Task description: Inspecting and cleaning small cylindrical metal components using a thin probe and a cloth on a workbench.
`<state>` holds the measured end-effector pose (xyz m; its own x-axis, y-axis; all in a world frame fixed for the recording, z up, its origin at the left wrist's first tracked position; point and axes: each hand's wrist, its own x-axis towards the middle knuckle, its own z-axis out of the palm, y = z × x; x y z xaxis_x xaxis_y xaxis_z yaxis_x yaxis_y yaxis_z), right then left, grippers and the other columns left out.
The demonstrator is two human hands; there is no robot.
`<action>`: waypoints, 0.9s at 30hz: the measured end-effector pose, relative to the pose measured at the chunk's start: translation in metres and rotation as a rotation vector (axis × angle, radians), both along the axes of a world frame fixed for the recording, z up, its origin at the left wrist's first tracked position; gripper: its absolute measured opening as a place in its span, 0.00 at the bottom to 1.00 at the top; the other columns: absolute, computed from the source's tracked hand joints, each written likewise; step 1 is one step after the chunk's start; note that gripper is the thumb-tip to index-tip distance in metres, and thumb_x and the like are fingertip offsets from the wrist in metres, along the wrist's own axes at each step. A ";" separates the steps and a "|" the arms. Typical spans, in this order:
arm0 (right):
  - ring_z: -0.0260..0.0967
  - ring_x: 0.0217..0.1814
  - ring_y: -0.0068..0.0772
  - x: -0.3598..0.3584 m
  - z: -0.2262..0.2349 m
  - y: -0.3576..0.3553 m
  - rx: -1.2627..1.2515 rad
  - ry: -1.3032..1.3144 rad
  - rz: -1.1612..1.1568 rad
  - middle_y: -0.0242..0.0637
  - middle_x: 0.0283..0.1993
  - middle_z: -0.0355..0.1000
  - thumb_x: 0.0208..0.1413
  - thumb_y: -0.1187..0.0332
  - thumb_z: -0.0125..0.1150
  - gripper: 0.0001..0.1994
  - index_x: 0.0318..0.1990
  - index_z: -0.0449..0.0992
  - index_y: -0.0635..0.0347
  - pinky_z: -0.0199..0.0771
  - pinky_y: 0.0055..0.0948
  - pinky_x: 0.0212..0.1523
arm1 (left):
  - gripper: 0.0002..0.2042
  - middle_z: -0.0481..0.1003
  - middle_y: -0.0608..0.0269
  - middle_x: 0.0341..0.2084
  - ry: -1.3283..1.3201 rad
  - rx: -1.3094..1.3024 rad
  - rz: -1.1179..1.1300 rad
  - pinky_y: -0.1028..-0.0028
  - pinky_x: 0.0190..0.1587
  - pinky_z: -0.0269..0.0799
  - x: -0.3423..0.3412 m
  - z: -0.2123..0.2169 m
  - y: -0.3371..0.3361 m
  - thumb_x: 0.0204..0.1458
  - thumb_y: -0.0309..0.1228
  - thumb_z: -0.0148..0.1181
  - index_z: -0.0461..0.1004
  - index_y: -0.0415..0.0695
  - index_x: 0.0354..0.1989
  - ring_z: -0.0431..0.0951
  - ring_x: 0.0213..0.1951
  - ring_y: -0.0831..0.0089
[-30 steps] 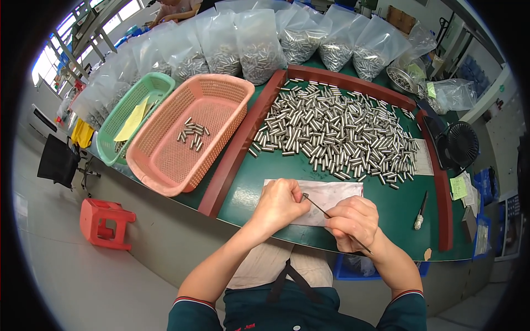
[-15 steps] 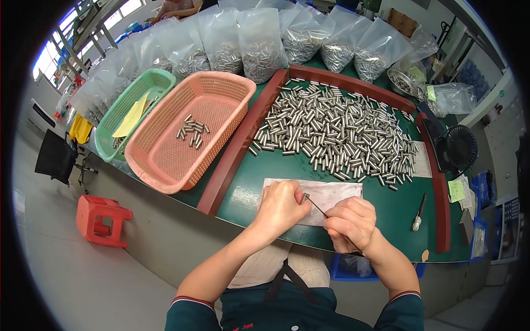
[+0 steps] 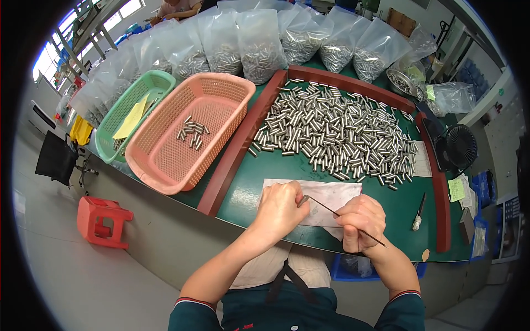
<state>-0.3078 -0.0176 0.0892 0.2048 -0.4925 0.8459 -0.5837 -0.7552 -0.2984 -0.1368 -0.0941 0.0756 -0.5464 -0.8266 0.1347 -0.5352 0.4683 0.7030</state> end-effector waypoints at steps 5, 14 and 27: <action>0.64 0.19 0.30 -0.004 0.000 -0.002 -0.054 -0.104 -0.052 0.35 0.21 0.70 0.56 0.73 0.53 0.03 0.32 0.69 0.61 0.60 0.25 0.19 | 0.06 0.73 0.49 0.15 -0.259 -0.281 -0.032 0.61 0.25 0.70 0.008 0.015 0.001 0.40 0.25 0.61 0.70 0.37 0.20 0.75 0.21 0.52; 0.64 0.18 0.32 -0.007 -0.007 -0.004 0.011 -0.203 -0.060 0.35 0.21 0.70 0.53 0.75 0.55 0.03 0.28 0.71 0.62 0.63 0.26 0.20 | 0.12 0.73 0.54 0.15 -0.164 -0.214 -0.072 0.68 0.24 0.70 0.022 0.020 0.006 0.36 0.26 0.69 0.69 0.36 0.19 0.76 0.20 0.63; 0.62 0.17 0.32 -0.004 -0.012 -0.006 0.041 -0.253 -0.038 0.34 0.21 0.69 0.48 0.78 0.58 0.03 0.27 0.71 0.62 0.59 0.28 0.18 | 0.09 0.74 0.53 0.21 -0.154 -0.054 -0.053 0.61 0.27 0.70 0.017 0.014 0.020 0.41 0.27 0.67 0.72 0.38 0.25 0.76 0.25 0.54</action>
